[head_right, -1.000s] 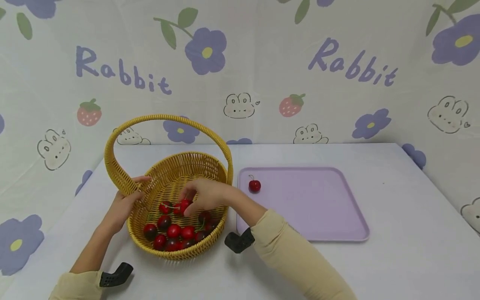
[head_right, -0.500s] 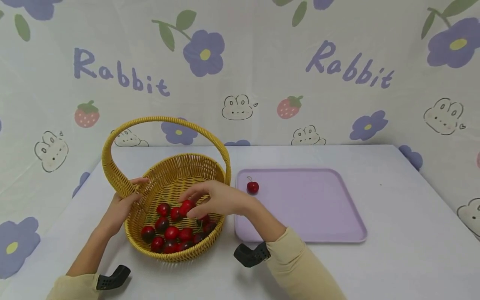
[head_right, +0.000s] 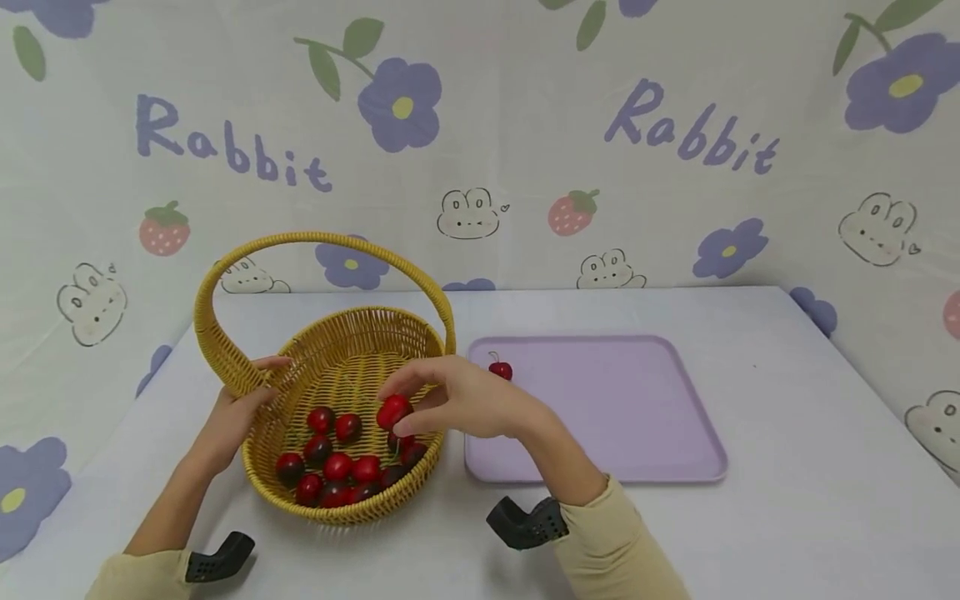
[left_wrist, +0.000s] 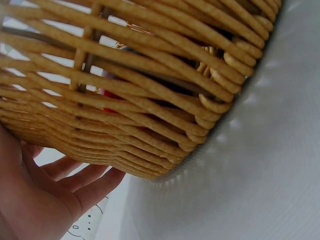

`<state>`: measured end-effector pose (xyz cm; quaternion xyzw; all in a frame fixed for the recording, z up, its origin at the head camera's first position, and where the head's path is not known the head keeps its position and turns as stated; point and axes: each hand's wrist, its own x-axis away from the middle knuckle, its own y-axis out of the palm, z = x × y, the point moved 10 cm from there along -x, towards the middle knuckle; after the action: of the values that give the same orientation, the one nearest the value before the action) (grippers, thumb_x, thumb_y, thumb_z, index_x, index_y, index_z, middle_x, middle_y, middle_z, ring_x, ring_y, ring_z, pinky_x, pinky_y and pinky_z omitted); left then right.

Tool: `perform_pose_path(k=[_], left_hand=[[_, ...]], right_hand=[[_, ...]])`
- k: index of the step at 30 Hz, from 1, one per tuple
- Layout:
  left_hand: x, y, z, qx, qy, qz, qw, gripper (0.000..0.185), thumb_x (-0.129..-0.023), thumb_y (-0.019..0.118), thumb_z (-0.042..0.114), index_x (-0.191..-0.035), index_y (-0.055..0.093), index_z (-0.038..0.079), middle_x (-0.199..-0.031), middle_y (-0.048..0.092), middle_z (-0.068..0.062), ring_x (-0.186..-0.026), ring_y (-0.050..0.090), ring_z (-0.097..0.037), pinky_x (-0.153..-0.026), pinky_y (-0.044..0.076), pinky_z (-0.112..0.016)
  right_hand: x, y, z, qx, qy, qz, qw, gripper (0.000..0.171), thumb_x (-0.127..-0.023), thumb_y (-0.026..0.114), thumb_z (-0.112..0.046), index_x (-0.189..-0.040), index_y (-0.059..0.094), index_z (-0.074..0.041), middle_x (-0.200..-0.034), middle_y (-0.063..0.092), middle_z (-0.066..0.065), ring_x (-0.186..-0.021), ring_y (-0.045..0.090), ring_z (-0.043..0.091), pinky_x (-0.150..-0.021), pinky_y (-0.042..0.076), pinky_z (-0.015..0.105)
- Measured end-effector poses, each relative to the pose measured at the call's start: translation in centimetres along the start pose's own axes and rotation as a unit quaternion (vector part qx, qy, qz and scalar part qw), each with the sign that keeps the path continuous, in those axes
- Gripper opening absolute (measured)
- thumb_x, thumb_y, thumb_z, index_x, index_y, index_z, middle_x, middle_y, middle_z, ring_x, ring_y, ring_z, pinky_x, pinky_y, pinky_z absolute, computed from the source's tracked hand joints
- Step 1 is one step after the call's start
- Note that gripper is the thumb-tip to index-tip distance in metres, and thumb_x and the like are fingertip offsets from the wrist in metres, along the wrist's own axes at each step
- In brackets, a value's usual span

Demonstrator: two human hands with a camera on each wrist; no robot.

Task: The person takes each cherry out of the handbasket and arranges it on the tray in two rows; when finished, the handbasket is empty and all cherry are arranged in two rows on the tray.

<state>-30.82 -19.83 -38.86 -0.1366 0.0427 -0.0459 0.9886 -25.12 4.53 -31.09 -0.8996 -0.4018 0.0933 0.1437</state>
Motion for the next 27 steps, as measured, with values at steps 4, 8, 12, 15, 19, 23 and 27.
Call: perform_pose_path(k=[4,8,12,15,19,23,27], left_hand=[[0.0,0.1,0.0,-0.004,0.0,-0.001,1.0,0.042,-0.094,0.036,-0.002,-0.136,0.043,-0.002,-0.144,0.036,-0.023,-0.134,0.028,-0.037,-0.105,0.022,-0.055],[0.0,0.1,0.0,-0.008,0.002,0.0,1.0,0.043,-0.093,0.037,-0.002,-0.136,0.043,-0.003,-0.144,0.036,-0.023,-0.132,0.031,-0.037,-0.103,0.024,-0.054],[0.0,0.1,-0.2,-0.01,0.001,0.002,1.0,0.043,-0.094,0.037,-0.002,-0.136,0.043,-0.003,-0.145,0.034,-0.023,-0.132,0.031,-0.038,-0.102,0.026,-0.054],[0.0,0.4,-0.1,-0.008,0.001,-0.001,1.0,0.042,-0.094,0.037,-0.002,-0.136,0.043,-0.003,-0.146,0.033,-0.022,-0.133,0.03,-0.038,-0.102,0.025,-0.055],[0.1,0.4,0.1,-0.009,0.003,-0.002,1.0,0.042,-0.094,0.037,-0.002,-0.136,0.042,-0.003,-0.146,0.033,-0.023,-0.135,0.027,-0.039,-0.104,0.023,-0.057],[0.4,0.2,0.2,-0.013,0.004,-0.002,0.9999,0.042,-0.095,0.037,-0.002,-0.136,0.041,-0.004,-0.146,0.033,-0.023,-0.136,0.024,-0.039,-0.105,0.021,-0.058],[0.4,0.4,0.4,-0.016,0.006,-0.007,0.9998,0.042,-0.095,0.037,-0.002,-0.136,0.041,-0.004,-0.146,0.032,-0.024,-0.136,0.025,-0.04,-0.104,0.022,-0.059]], right_hand=[[1.1,-1.5,-0.6,-0.013,-0.003,0.031,0.999,0.036,-0.086,0.069,-0.006,-0.12,0.058,-0.001,-0.111,0.06,0.009,-0.097,0.063,0.024,-0.082,0.05,0.035],[2.3,-3.4,-1.2,-0.04,-0.014,0.059,0.997,0.034,-0.087,0.067,-0.003,-0.119,0.057,0.0,-0.112,0.059,0.014,-0.096,0.063,0.028,-0.081,0.051,0.038],[3.3,-5.3,-1.4,-0.06,-0.028,0.09,0.994,0.032,-0.087,0.067,-0.002,-0.117,0.057,0.0,-0.111,0.058,0.017,-0.096,0.063,0.031,-0.083,0.051,0.04],[4.1,-6.5,-1.3,-0.061,-0.03,0.113,0.991,0.033,-0.087,0.067,-0.003,-0.117,0.057,-0.001,-0.109,0.06,0.018,-0.093,0.062,0.033,-0.081,0.051,0.041],[4.8,-8.3,-0.4,-0.041,-0.012,0.148,0.988,0.034,-0.087,0.067,-0.005,-0.119,0.056,-0.002,-0.108,0.062,0.017,-0.092,0.061,0.034,-0.083,0.05,0.039],[5.3,-9.9,0.9,-0.022,0.013,0.182,0.983,0.034,-0.088,0.067,-0.009,-0.119,0.057,-0.004,-0.111,0.062,0.014,-0.099,0.061,0.032,-0.088,0.047,0.039],[5.7,-11.3,2.5,-0.016,0.039,0.208,0.977,0.034,-0.088,0.068,-0.012,-0.119,0.056,-0.004,-0.111,0.061,0.014,-0.098,0.061,0.031,-0.089,0.047,0.039]])
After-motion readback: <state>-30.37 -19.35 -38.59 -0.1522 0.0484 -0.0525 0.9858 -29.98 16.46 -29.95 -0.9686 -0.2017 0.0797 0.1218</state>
